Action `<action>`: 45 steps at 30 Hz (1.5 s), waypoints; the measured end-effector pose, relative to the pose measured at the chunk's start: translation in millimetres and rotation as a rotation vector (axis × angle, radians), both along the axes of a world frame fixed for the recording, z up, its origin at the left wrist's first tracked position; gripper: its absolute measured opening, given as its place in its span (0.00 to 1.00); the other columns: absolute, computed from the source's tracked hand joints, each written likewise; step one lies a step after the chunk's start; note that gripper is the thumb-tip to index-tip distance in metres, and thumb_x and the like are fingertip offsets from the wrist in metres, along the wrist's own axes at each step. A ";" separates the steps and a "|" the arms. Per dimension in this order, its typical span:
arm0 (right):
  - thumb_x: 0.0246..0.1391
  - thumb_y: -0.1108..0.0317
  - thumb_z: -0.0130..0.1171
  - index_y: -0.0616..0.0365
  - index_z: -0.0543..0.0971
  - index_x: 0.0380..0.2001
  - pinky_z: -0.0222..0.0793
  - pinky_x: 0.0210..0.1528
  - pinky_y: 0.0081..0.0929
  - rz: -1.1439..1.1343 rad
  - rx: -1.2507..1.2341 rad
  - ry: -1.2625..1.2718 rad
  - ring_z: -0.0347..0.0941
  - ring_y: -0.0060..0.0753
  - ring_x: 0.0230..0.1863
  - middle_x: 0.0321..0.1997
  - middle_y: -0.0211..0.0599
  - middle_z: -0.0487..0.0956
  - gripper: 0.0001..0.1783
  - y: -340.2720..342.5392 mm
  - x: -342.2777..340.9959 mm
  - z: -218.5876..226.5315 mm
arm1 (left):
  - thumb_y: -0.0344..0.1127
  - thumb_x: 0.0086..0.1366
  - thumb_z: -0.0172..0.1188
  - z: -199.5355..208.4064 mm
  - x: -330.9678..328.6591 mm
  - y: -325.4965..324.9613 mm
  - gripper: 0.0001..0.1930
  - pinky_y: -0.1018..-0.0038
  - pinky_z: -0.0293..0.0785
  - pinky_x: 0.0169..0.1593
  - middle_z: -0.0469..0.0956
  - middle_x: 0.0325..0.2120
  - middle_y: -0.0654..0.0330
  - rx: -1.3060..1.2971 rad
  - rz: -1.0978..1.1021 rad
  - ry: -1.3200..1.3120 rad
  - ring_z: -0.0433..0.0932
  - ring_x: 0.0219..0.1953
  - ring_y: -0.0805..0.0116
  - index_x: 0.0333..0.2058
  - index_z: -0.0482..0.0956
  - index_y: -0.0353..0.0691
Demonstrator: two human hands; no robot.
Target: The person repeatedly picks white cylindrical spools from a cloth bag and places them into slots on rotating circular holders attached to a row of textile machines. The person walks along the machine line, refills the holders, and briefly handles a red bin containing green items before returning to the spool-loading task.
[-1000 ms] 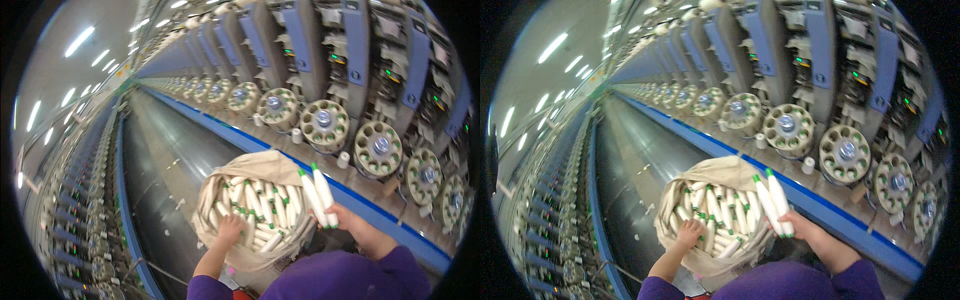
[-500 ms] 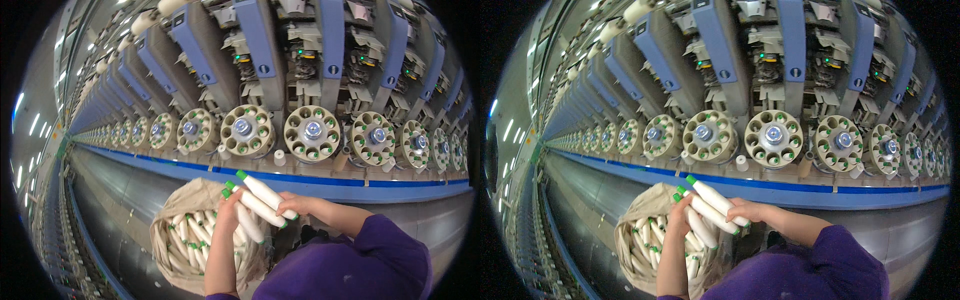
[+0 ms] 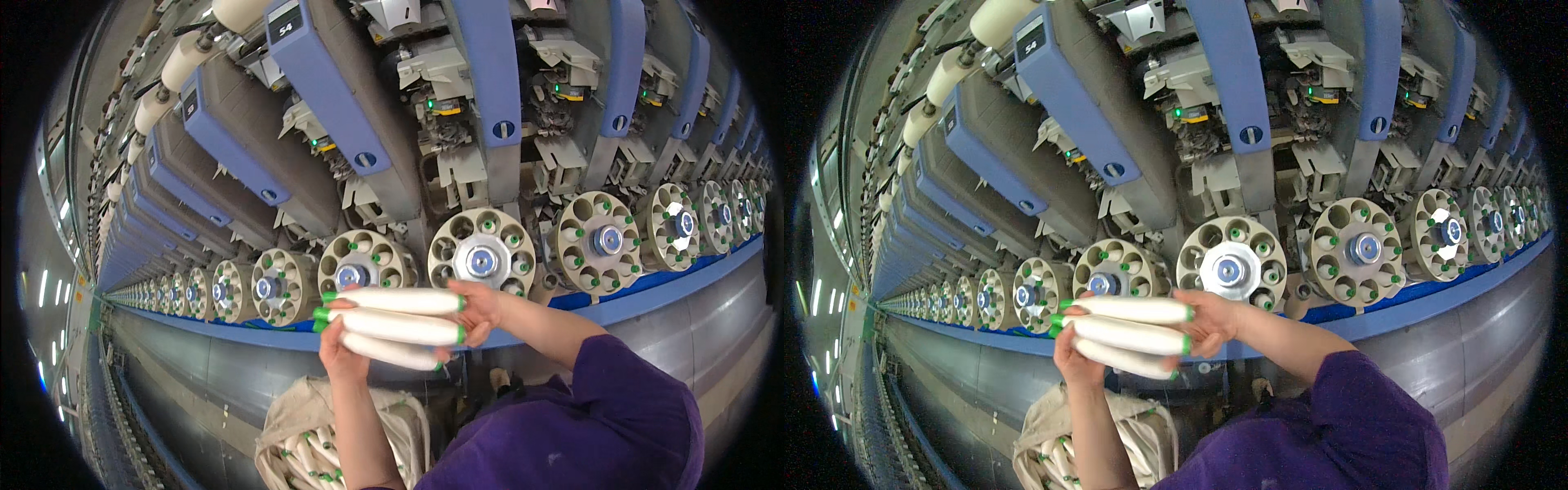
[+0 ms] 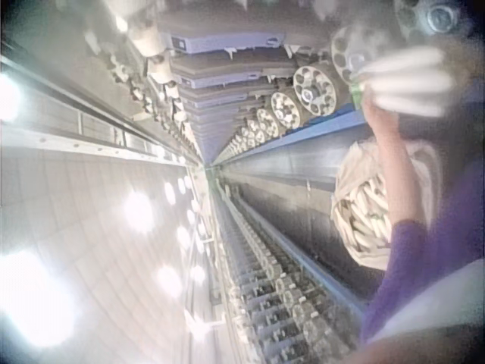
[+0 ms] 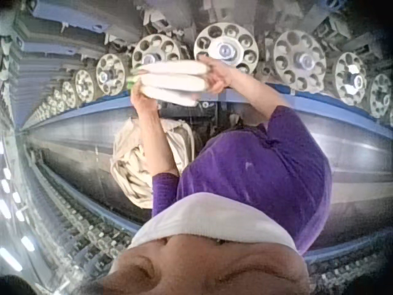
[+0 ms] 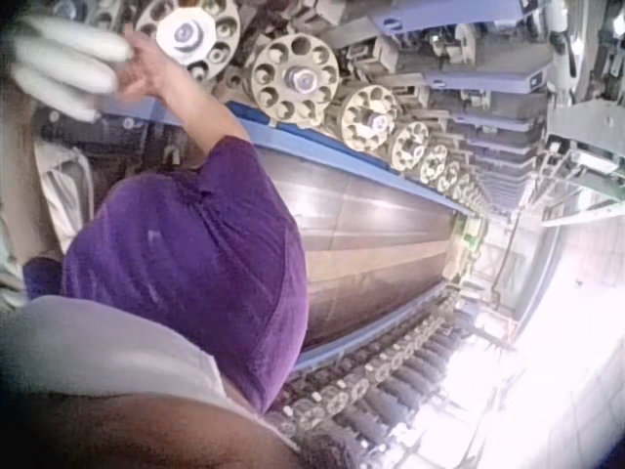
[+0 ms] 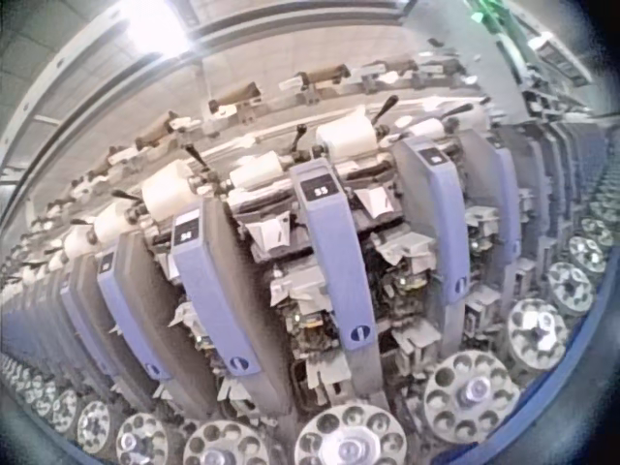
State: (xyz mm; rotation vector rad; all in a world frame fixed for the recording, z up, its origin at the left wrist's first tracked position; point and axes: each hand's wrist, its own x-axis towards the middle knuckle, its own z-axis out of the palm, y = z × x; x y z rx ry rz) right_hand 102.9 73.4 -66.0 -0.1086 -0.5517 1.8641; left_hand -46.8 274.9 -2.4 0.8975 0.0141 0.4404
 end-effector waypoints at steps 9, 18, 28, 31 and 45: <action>0.64 0.53 0.44 0.52 0.67 0.21 0.43 0.11 0.14 -1.201 -0.352 0.015 0.46 0.12 0.11 0.12 0.17 0.54 0.20 -92.9 76.5 18.8 | 0.36 0.57 0.53 -17.1 39.6 14.9 0.16 0.49 0.53 0.66 0.58 0.61 0.53 -0.014 0.115 -0.105 0.57 0.64 0.50 0.45 0.73 0.42; 0.62 0.56 0.53 0.50 0.71 0.28 0.51 0.18 0.13 -1.018 -0.407 -0.159 0.55 0.10 0.17 0.25 0.20 0.72 0.12 5.4 7.7 -12.6 | 0.50 0.68 0.47 -32.5 40.7 26.6 0.17 0.49 0.57 0.64 0.59 0.62 0.54 0.027 0.061 -0.069 0.59 0.63 0.53 0.42 0.74 0.44; 0.55 0.62 0.60 0.55 0.72 0.41 0.63 0.24 0.17 -1.082 -0.485 -0.421 0.62 0.17 0.20 0.22 0.22 0.66 0.14 -0.2 8.1 1.9 | 0.49 0.70 0.43 -35.2 14.5 32.7 0.16 0.49 0.60 0.62 0.57 0.62 0.52 0.022 0.077 -0.082 0.61 0.61 0.49 0.39 0.73 0.44; 0.51 0.67 0.59 0.53 0.72 0.31 0.68 0.34 0.27 -1.003 -0.456 -0.272 0.61 0.17 0.20 0.19 0.21 0.63 0.06 19.1 -0.9 -4.4 | 0.49 0.70 0.43 -32.9 12.5 30.5 0.16 0.50 0.60 0.62 0.57 0.62 0.52 0.043 0.066 -0.075 0.60 0.61 0.49 0.39 0.73 0.44; 0.56 0.67 0.51 0.61 0.75 0.43 0.66 0.60 0.38 -1.600 -0.345 -0.158 0.69 0.35 0.57 0.53 0.46 0.73 0.14 -53.7 62.1 -10.2 | 0.49 0.70 0.43 -32.4 10.8 18.9 0.16 0.47 0.60 0.62 0.56 0.62 0.51 0.051 0.113 -0.055 0.61 0.61 0.48 0.39 0.72 0.43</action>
